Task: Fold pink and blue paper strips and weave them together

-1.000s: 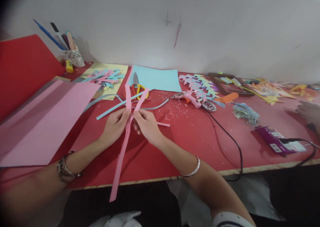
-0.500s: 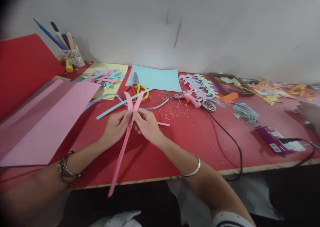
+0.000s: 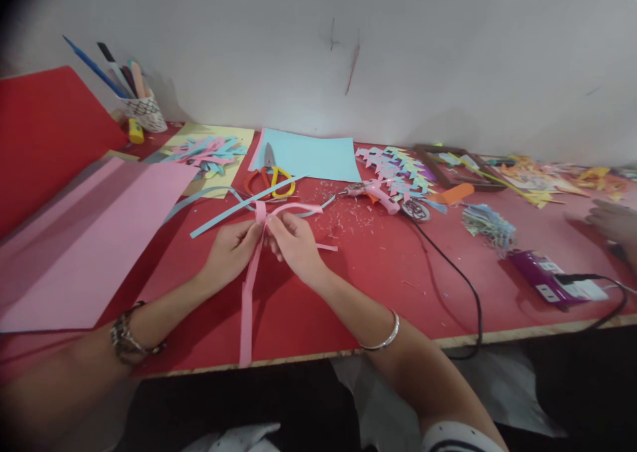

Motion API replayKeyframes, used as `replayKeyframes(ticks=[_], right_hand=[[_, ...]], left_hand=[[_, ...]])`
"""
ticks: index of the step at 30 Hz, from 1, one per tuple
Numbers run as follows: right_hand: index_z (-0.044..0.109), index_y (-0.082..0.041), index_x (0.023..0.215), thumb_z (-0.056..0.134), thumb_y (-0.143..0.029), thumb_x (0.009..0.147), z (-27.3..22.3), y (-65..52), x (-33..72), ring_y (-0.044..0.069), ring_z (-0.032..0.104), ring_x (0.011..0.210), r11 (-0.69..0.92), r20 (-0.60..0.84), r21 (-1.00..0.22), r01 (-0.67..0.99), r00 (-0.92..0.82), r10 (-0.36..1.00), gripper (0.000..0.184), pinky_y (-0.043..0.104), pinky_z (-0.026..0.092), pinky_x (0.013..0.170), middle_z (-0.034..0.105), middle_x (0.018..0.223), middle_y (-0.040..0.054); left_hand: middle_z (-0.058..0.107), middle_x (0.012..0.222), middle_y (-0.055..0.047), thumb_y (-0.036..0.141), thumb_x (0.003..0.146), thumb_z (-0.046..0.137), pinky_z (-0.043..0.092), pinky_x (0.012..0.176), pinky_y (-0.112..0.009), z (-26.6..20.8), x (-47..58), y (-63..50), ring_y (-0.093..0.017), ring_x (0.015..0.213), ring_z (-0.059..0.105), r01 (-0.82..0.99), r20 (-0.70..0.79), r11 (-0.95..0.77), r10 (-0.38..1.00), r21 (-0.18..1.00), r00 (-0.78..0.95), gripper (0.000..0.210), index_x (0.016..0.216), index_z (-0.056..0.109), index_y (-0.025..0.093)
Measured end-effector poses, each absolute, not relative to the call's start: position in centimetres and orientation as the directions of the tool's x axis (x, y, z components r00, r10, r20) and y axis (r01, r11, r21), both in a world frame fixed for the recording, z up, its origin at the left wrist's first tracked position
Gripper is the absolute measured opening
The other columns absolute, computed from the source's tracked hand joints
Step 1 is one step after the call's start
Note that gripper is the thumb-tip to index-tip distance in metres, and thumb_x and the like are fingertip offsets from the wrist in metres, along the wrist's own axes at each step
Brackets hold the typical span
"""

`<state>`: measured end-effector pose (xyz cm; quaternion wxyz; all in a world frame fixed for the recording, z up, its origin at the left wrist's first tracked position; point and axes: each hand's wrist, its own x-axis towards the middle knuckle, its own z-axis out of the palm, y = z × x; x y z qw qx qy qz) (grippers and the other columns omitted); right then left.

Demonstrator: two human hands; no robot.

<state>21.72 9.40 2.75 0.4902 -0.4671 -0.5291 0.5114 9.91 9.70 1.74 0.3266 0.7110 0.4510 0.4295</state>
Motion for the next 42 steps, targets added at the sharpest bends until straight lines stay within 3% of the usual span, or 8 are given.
replayKeyframes(ticks=[7, 14, 20, 31, 38, 42], right_hand=[[0.040, -0.018, 0.053, 0.041, -0.023, 0.075, 2.79, 9.15, 21.75, 0.001, 0.035, 0.029, 0.060, 0.052, -0.997, 0.043, -0.163, 0.985, 0.023, 0.013, 0.027, 0.030, 0.041, 0.037, -0.0099], [0.040, -0.018, 0.053, 0.044, -0.025, 0.074, 2.75, 9.12, 21.54, 0.001, 0.033, 0.029, -0.019, -0.013, -0.999, -0.035, -0.148, 0.989, 0.022, 0.012, 0.024, 0.028, 0.039, 0.036, -0.0102], [0.041, -0.018, 0.054, 0.046, -0.032, 0.074, 2.55, 9.14, 21.52, 0.002, 0.035, 0.030, -0.020, -0.011, -0.996, -0.082, -0.110, 0.994, 0.025, 0.013, 0.027, 0.029, 0.040, 0.038, -0.0095], [0.041, -0.018, 0.055, 0.049, -0.033, 0.076, 2.61, 9.01, 21.62, 0.001, 0.036, 0.030, -0.008, -0.008, -1.000, 0.004, -0.224, 0.974, 0.027, 0.013, 0.029, 0.031, 0.042, 0.039, -0.0097], [0.043, -0.017, 0.057, 0.047, -0.028, 0.075, 2.72, 8.98, 21.63, 0.001, 0.033, 0.029, -0.010, -0.011, -1.000, 0.005, -0.168, 0.986, 0.021, 0.013, 0.026, 0.031, 0.040, 0.037, -0.0104], [0.040, -0.018, 0.056, 0.045, -0.027, 0.074, 2.70, 9.15, 21.64, 0.001, 0.033, 0.030, -0.010, -0.003, -0.999, -0.052, -0.121, 0.993, 0.021, 0.013, 0.025, 0.031, 0.040, 0.038, -0.0105]], left_hand=[[0.044, 0.045, 0.003, 0.030, 0.082, 0.033, 0.031, 0.046, -0.020, 1.77, 9.83, 9.59, -0.008, 0.043, 0.039, 0.361, 0.351, -0.411, 0.910, 0.837, 0.221, 0.037, 0.049, 0.043, 0.017], [0.035, 0.045, 0.005, 0.032, 0.082, 0.035, 0.028, 0.042, -0.021, 2.01, 9.98, 9.34, -0.008, 0.042, 0.033, 0.275, 0.329, -0.344, 0.939, 0.898, 0.099, 0.034, 0.051, 0.034, 0.019], [0.050, 0.049, 0.001, 0.033, 0.081, 0.036, 0.037, 0.054, -0.022, 2.15, 9.94, 9.39, -0.010, 0.048, 0.045, 0.243, 0.260, -0.315, 0.937, 0.917, 0.233, 0.035, 0.050, 0.045, 0.017], [0.038, 0.045, 0.004, 0.040, 0.079, 0.039, 0.028, 0.045, -0.021, 2.03, 9.80, 9.44, -0.009, 0.044, 0.034, 0.287, 0.317, -0.339, 0.940, 0.896, 0.122, 0.036, 0.050, 0.040, 0.018], [0.027, 0.047, 0.005, 0.039, 0.079, 0.039, 0.024, 0.042, -0.022, 2.51, 9.83, 9.40, -0.008, 0.045, 0.026, 0.280, 0.314, -0.314, 0.948, 0.907, 0.047, 0.036, 0.050, 0.030, 0.020], [0.036, 0.048, 0.005, 0.036, 0.079, 0.037, 0.029, 0.045, -0.020, 2.30, 9.90, 9.52, -0.008, 0.046, 0.034, 0.266, 0.273, -0.303, 0.951, 0.915, 0.145, 0.031, 0.053, 0.039, 0.018]])
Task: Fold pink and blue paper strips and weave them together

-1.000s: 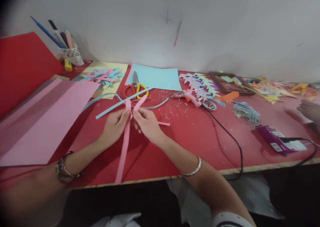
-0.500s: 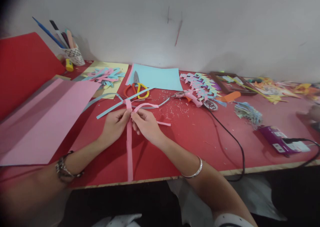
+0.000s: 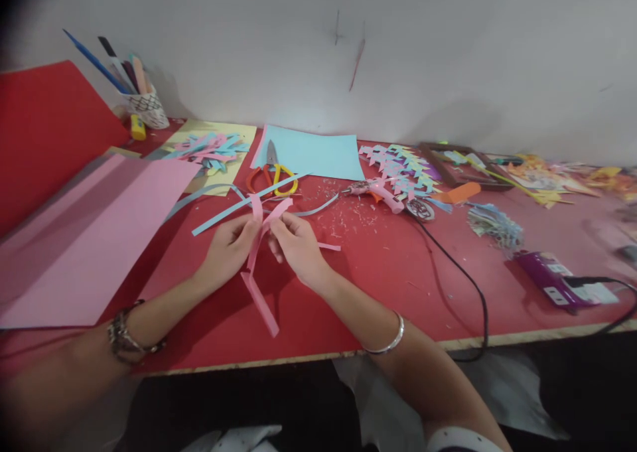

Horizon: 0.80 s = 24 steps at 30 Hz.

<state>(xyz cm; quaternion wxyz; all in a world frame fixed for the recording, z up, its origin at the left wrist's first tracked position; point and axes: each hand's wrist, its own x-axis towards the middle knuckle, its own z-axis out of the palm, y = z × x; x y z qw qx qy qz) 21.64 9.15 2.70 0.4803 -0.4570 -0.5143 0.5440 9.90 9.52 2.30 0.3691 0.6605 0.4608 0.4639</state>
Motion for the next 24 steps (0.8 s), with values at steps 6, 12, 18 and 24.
replayKeyframes(ticks=[6, 12, 18, 24], right_hand=[[0.040, -0.018, 0.055, 0.045, -0.034, 0.075, 2.68, 9.15, 21.68, 0.002, 0.036, 0.032, 0.002, 0.005, -1.000, -0.022, -0.132, 0.991, 0.026, 0.014, 0.028, 0.031, 0.040, 0.040, -0.0092], [0.042, -0.018, 0.056, 0.043, -0.033, 0.078, 2.68, 8.88, 21.58, 0.002, 0.037, 0.032, 0.033, 0.027, -0.999, 0.027, -0.196, 0.980, 0.027, 0.014, 0.029, 0.031, 0.040, 0.040, -0.0092], [0.042, -0.018, 0.055, 0.045, -0.030, 0.077, 2.68, 8.84, 21.57, 0.001, 0.034, 0.030, 0.001, -0.002, -1.000, 0.013, -0.183, 0.983, 0.025, 0.013, 0.027, 0.030, 0.040, 0.039, -0.0099], [0.041, -0.018, 0.055, 0.044, -0.027, 0.075, 2.53, 8.93, 21.47, 0.001, 0.034, 0.031, 0.006, 0.013, -0.998, -0.058, -0.121, 0.993, 0.022, 0.012, 0.026, 0.030, 0.039, 0.038, -0.0101]], left_hand=[[0.039, 0.043, 0.005, 0.029, 0.081, 0.036, 0.029, 0.044, -0.020, 2.14, 9.84, 9.50, -0.008, 0.043, 0.037, 0.347, 0.316, -0.365, 0.930, 0.864, 0.189, 0.034, 0.049, 0.042, 0.017], [0.050, 0.045, 0.003, 0.027, 0.082, 0.036, 0.033, 0.047, -0.020, 2.25, 9.89, 9.32, -0.008, 0.044, 0.044, 0.311, 0.323, -0.367, 0.928, 0.877, 0.185, 0.034, 0.050, 0.044, 0.017], [0.037, 0.044, 0.005, 0.029, 0.081, 0.037, 0.029, 0.043, -0.021, 2.20, 9.96, 9.15, -0.008, 0.043, 0.035, 0.286, 0.315, -0.328, 0.945, 0.900, 0.091, 0.033, 0.050, 0.036, 0.019], [0.036, 0.046, 0.005, 0.028, 0.080, 0.037, 0.028, 0.043, -0.020, 2.24, 10.07, 9.40, -0.007, 0.044, 0.034, 0.277, 0.293, -0.318, 0.947, 0.907, 0.128, 0.031, 0.051, 0.038, 0.018]])
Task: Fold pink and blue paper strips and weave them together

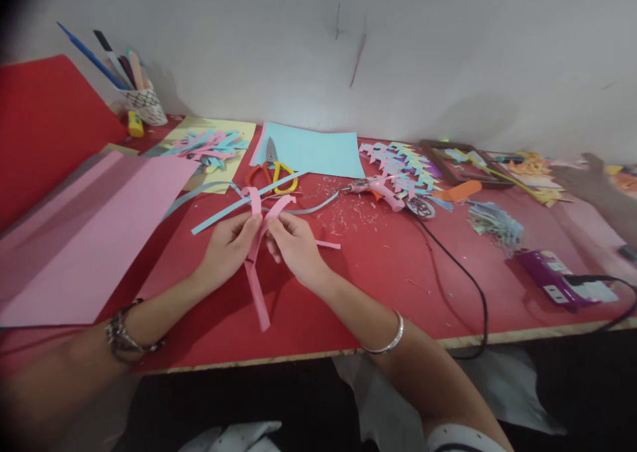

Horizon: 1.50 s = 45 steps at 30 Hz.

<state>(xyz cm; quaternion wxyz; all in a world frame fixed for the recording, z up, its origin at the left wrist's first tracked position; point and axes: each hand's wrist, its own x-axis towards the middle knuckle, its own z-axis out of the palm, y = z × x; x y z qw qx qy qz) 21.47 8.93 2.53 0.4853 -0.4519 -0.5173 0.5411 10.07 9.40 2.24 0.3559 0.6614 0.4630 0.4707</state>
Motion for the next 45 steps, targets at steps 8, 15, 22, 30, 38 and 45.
replayKeyframes(ticks=[8, 15, 22, 30, 38, 45], right_hand=[[0.042, -0.018, 0.054, 0.045, -0.030, 0.075, 2.85, 8.89, 21.47, 0.002, 0.036, 0.031, 0.023, 0.022, -1.000, 0.002, -0.164, 0.986, 0.025, 0.014, 0.029, 0.031, 0.041, 0.039, -0.0091], [0.041, -0.018, 0.055, 0.043, -0.027, 0.077, 2.59, 8.87, 21.57, 0.001, 0.036, 0.031, 0.033, 0.030, -0.999, 0.012, -0.199, 0.980, 0.024, 0.013, 0.028, 0.031, 0.041, 0.039, -0.0092], [0.040, -0.018, 0.054, 0.042, -0.024, 0.077, 2.50, 9.08, 21.63, 0.000, 0.033, 0.029, 0.055, 0.057, -0.998, -0.037, -0.073, 0.996, 0.023, 0.012, 0.026, 0.031, 0.039, 0.038, -0.0101], [0.042, -0.018, 0.054, 0.044, -0.031, 0.077, 2.64, 8.85, 21.62, 0.001, 0.035, 0.030, 0.071, 0.066, -0.997, 0.027, -0.164, 0.984, 0.027, 0.013, 0.027, 0.030, 0.038, 0.038, -0.0097], [0.041, -0.017, 0.053, 0.041, -0.027, 0.078, 2.60, 8.88, 21.73, 0.001, 0.034, 0.029, 0.086, 0.075, -0.995, 0.053, -0.178, 0.981, 0.027, 0.012, 0.027, 0.030, 0.039, 0.037, -0.0096], [0.040, -0.018, 0.052, 0.042, -0.025, 0.078, 2.63, 8.87, 21.64, 0.001, 0.032, 0.029, 0.066, 0.065, -0.998, 0.009, -0.088, 0.994, 0.027, 0.013, 0.026, 0.030, 0.038, 0.037, -0.0098]], left_hand=[[0.040, 0.043, 0.005, 0.030, 0.083, 0.034, 0.031, 0.045, -0.020, 2.02, 9.90, 9.36, -0.007, 0.041, 0.035, 0.309, 0.318, -0.374, 0.923, 0.875, 0.217, 0.038, 0.047, 0.039, 0.017], [0.032, 0.043, 0.006, 0.030, 0.082, 0.035, 0.027, 0.041, -0.020, 2.24, 9.97, 9.21, -0.007, 0.041, 0.032, 0.292, 0.322, -0.332, 0.943, 0.897, 0.085, 0.036, 0.048, 0.031, 0.019], [0.036, 0.044, 0.005, 0.029, 0.081, 0.035, 0.028, 0.042, -0.019, 2.05, 9.98, 9.57, -0.007, 0.043, 0.034, 0.275, 0.311, -0.359, 0.929, 0.892, 0.202, 0.034, 0.049, 0.037, 0.018], [0.049, 0.045, 0.003, 0.027, 0.082, 0.035, 0.032, 0.044, -0.018, 1.98, 9.83, 9.48, -0.006, 0.042, 0.042, 0.294, 0.392, -0.454, 0.886, 0.841, 0.248, 0.036, 0.048, 0.043, 0.017], [0.035, 0.043, 0.006, 0.027, 0.081, 0.037, 0.027, 0.041, -0.019, 2.28, 9.95, 9.23, -0.006, 0.041, 0.034, 0.289, 0.372, -0.394, 0.919, 0.872, 0.128, 0.034, 0.048, 0.034, 0.018], [0.042, 0.047, 0.004, 0.031, 0.082, 0.035, 0.032, 0.045, -0.021, 1.87, 9.99, 9.47, -0.008, 0.046, 0.039, 0.300, 0.305, -0.350, 0.934, 0.887, 0.189, 0.033, 0.052, 0.041, 0.018]])
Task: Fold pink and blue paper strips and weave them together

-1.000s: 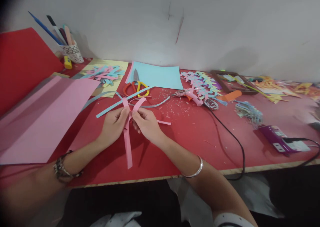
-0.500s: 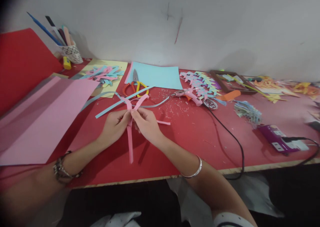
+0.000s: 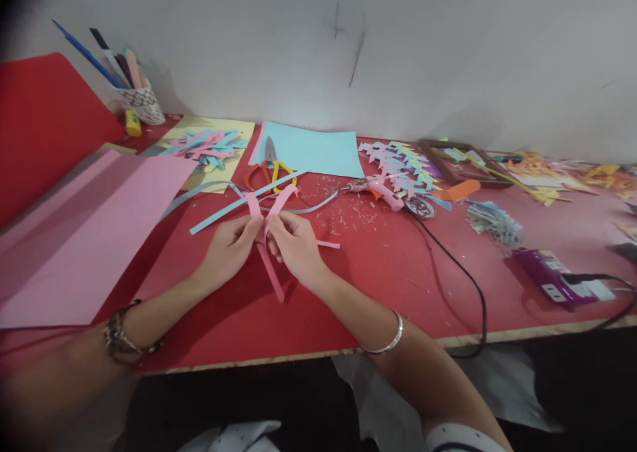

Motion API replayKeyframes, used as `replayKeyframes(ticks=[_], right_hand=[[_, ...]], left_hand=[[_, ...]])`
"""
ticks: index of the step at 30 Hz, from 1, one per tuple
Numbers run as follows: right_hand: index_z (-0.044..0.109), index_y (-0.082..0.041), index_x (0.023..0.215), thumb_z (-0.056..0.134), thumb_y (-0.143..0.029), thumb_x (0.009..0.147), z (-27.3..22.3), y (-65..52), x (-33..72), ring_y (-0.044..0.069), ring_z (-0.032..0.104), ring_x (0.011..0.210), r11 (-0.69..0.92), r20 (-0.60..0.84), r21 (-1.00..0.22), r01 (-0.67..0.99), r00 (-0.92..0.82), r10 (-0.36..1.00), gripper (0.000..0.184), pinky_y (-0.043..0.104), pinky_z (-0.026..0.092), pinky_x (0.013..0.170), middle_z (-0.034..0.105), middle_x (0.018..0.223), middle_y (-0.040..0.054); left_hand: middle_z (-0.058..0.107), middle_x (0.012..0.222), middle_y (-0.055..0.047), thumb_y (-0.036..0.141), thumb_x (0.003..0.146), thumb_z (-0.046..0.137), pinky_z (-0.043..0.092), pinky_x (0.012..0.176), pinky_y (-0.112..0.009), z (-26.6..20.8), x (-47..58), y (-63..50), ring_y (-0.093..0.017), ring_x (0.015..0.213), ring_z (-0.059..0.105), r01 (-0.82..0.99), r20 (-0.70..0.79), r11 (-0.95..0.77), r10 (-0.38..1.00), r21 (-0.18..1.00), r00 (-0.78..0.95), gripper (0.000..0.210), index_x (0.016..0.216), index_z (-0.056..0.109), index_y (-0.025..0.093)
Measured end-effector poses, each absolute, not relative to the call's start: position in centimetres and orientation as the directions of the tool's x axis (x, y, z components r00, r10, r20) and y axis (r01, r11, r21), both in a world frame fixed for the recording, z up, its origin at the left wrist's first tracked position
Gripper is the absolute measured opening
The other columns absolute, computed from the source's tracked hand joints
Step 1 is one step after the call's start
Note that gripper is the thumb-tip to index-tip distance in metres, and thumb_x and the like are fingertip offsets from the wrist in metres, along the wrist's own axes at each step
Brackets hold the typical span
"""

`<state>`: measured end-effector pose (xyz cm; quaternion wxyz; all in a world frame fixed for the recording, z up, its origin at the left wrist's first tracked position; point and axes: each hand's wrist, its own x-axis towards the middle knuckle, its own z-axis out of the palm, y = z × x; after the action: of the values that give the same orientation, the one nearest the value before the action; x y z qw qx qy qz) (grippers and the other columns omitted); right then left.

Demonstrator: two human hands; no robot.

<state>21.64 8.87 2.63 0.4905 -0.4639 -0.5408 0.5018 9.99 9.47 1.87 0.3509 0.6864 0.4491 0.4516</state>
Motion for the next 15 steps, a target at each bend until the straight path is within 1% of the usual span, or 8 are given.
replayKeyframes(ticks=[2, 4, 6, 8, 12, 15], right_hand=[[0.039, -0.018, 0.052, 0.043, -0.027, 0.078, 2.68, 8.84, 21.62, 0.001, 0.033, 0.030, 0.063, 0.062, -0.998, 0.008, -0.082, 0.995, 0.028, 0.013, 0.026, 0.031, 0.037, 0.037, -0.0096], [0.040, -0.018, 0.053, 0.045, -0.029, 0.077, 2.79, 8.80, 21.60, 0.001, 0.034, 0.031, 0.070, 0.067, -0.997, 0.033, -0.102, 0.993, 0.027, 0.013, 0.027, 0.032, 0.037, 0.038, -0.0095], [0.042, -0.018, 0.054, 0.048, -0.030, 0.076, 2.91, 8.76, 21.61, 0.001, 0.034, 0.032, 0.087, 0.078, -0.994, 0.069, -0.132, 0.988, 0.026, 0.014, 0.027, 0.033, 0.036, 0.039, -0.0097], [0.042, -0.018, 0.055, 0.047, -0.030, 0.077, 2.98, 8.74, 21.64, 0.002, 0.034, 0.032, 0.092, 0.077, -0.992, 0.089, -0.160, 0.984, 0.026, 0.014, 0.028, 0.033, 0.037, 0.040, -0.0095], [0.042, -0.018, 0.054, 0.043, -0.029, 0.079, 2.92, 8.74, 21.74, 0.002, 0.036, 0.031, 0.072, 0.054, -0.994, 0.087, -0.189, 0.981, 0.027, 0.014, 0.029, 0.032, 0.039, 0.038, -0.0092], [0.044, -0.017, 0.055, 0.042, -0.027, 0.078, 2.83, 8.74, 21.70, 0.002, 0.035, 0.031, 0.073, 0.060, -0.995, 0.069, -0.165, 0.984, 0.025, 0.013, 0.029, 0.032, 0.039, 0.038, -0.0095]], left_hand=[[0.044, 0.048, 0.004, 0.031, 0.081, 0.035, 0.032, 0.047, -0.020, 1.85, 10.01, 9.49, -0.008, 0.046, 0.040, 0.293, 0.306, -0.365, 0.924, 0.884, 0.229, 0.032, 0.052, 0.042, 0.018], [0.042, 0.047, 0.004, 0.030, 0.081, 0.036, 0.031, 0.046, -0.020, 1.86, 9.99, 9.50, -0.008, 0.045, 0.038, 0.289, 0.323, -0.383, 0.917, 0.878, 0.235, 0.032, 0.052, 0.041, 0.018], [0.038, 0.046, 0.005, 0.032, 0.080, 0.037, 0.028, 0.044, -0.020, 1.89, 9.94, 9.51, -0.008, 0.044, 0.034, 0.298, 0.339, -0.391, 0.916, 0.871, 0.212, 0.033, 0.051, 0.039, 0.018], [0.034, 0.045, 0.005, 0.033, 0.080, 0.038, 0.026, 0.043, -0.021, 1.89, 9.90, 9.51, -0.008, 0.044, 0.032, 0.317, 0.342, -0.386, 0.921, 0.866, 0.185, 0.034, 0.050, 0.038, 0.018], [0.035, 0.046, 0.005, 0.032, 0.081, 0.037, 0.027, 0.044, -0.021, 1.98, 9.92, 9.41, -0.008, 0.045, 0.033, 0.339, 0.328, -0.358, 0.934, 0.870, 0.145, 0.035, 0.050, 0.038, 0.018], [0.034, 0.047, 0.005, 0.031, 0.081, 0.038, 0.027, 0.044, -0.021, 2.09, 9.95, 9.33, -0.008, 0.045, 0.032, 0.305, 0.330, -0.351, 0.936, 0.885, 0.120, 0.033, 0.051, 0.036, 0.018]])
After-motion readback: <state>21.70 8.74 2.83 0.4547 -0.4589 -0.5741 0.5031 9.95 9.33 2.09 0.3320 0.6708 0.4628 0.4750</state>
